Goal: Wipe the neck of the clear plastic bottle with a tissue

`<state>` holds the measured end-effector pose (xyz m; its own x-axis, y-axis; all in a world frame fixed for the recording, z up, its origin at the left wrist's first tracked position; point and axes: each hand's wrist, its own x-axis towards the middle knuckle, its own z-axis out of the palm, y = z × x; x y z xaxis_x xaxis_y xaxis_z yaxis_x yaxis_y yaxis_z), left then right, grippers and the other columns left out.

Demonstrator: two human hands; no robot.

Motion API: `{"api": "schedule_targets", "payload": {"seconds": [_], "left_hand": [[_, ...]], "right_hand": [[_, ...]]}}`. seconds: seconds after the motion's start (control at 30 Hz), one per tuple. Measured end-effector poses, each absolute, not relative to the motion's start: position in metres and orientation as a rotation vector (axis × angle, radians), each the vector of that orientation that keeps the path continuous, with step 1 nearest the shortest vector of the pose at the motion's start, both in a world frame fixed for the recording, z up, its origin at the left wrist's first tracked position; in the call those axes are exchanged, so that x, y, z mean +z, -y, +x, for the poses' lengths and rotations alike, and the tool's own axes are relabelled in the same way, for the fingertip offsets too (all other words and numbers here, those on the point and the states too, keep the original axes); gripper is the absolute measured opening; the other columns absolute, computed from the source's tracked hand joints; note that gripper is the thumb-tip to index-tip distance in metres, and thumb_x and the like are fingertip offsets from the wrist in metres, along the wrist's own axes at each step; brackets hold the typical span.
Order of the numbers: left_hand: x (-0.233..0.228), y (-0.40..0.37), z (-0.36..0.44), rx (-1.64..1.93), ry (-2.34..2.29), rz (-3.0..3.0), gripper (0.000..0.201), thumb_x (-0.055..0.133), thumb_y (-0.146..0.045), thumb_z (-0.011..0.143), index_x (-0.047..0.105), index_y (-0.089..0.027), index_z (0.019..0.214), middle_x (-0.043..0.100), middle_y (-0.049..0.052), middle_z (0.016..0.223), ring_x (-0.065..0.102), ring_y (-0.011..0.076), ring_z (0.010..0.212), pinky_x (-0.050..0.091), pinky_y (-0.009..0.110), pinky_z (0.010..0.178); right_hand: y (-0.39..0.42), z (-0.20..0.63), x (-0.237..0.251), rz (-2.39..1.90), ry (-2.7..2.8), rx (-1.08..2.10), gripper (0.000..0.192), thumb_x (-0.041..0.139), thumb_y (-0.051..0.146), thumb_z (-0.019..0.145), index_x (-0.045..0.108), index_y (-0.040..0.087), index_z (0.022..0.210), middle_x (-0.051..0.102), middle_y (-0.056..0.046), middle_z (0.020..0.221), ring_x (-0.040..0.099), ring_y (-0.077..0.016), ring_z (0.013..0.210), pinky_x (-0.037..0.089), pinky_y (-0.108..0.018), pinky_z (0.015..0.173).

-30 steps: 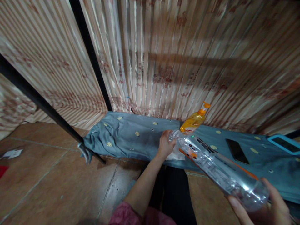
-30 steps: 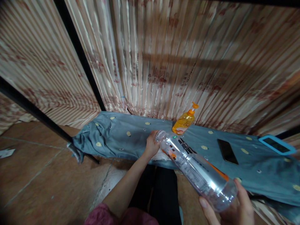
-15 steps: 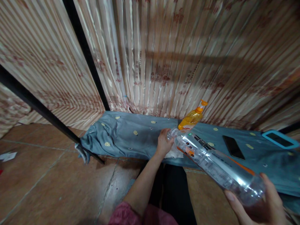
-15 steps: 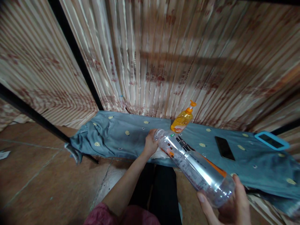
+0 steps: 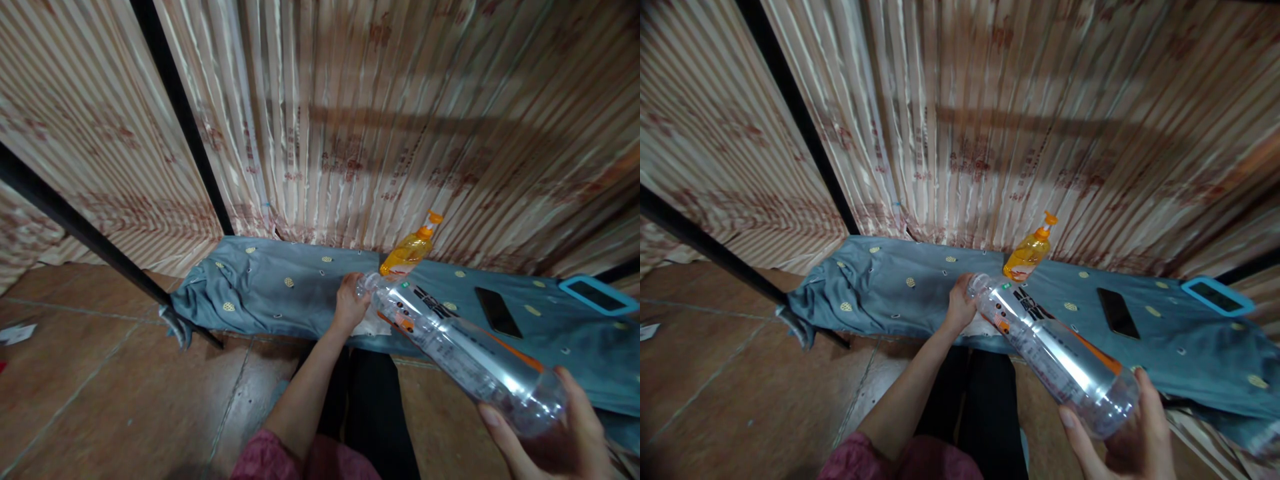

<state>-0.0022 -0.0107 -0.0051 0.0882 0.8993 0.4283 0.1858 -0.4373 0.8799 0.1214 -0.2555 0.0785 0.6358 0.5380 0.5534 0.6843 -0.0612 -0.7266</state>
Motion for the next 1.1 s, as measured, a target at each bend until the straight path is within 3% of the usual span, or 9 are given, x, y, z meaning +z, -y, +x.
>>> {"api": "schedule_targets", "payload": {"seconds": [0.17, 0.37, 0.77, 1.1], "left_hand": [[-0.004, 0.011, -0.003, 1.402, -1.056, 1.705, 0.024, 0.073, -0.020, 0.078, 0.067, -0.016, 0.102, 0.070, 0.009, 0.102, 0.067, 0.0238, 0.099, 0.054, 0.038, 0.093], [-0.006, 0.011, -0.002, 1.393, -1.064, 1.708, 0.024, 0.073, -0.020, 0.079, 0.066, -0.016, 0.102, 0.070, 0.009, 0.102, 0.066, 0.0238, 0.099, 0.054, 0.038, 0.093], [-0.006, 0.010, -0.002, 1.362, -1.090, 1.735, 0.025, 0.071, -0.019, 0.078, 0.065, -0.018, 0.102, 0.070, 0.007, 0.102, 0.066, 0.0235, 0.101, 0.054, 0.039, 0.095], [-0.005, 0.010, -0.003, 1.347, -1.117, 1.736, 0.025, 0.072, -0.021, 0.079, 0.065, -0.019, 0.103, 0.070, 0.007, 0.105, 0.066, 0.0231, 0.102, 0.054, 0.039, 0.096]], "right_hand": [[0.258, 0.121, 0.080, -1.696, 1.061, -0.128, 0.095, 0.078, 0.052, 0.075, 0.039, 0.014, 0.153, 0.060, -0.016, 0.137, 0.063, -0.0352, 0.116, 0.055, -0.057, 0.096], [0.256, 0.119, 0.088, -1.738, 1.081, -0.230, 0.090, 0.079, 0.051, 0.076, 0.045, 0.012, 0.149, 0.064, -0.015, 0.127, 0.066, -0.0316, 0.105, 0.059, -0.049, 0.085], [0.256, 0.119, 0.086, -1.738, 1.033, -0.202, 0.095, 0.080, 0.057, 0.072, 0.046, 0.012, 0.148, 0.062, -0.016, 0.133, 0.066, -0.0328, 0.107, 0.054, -0.056, 0.095], [0.256, 0.116, 0.092, -1.706, 1.020, -0.125, 0.096, 0.081, 0.051, 0.072, 0.043, 0.012, 0.150, 0.063, -0.016, 0.131, 0.066, -0.0318, 0.108, 0.056, -0.055, 0.093]]}}
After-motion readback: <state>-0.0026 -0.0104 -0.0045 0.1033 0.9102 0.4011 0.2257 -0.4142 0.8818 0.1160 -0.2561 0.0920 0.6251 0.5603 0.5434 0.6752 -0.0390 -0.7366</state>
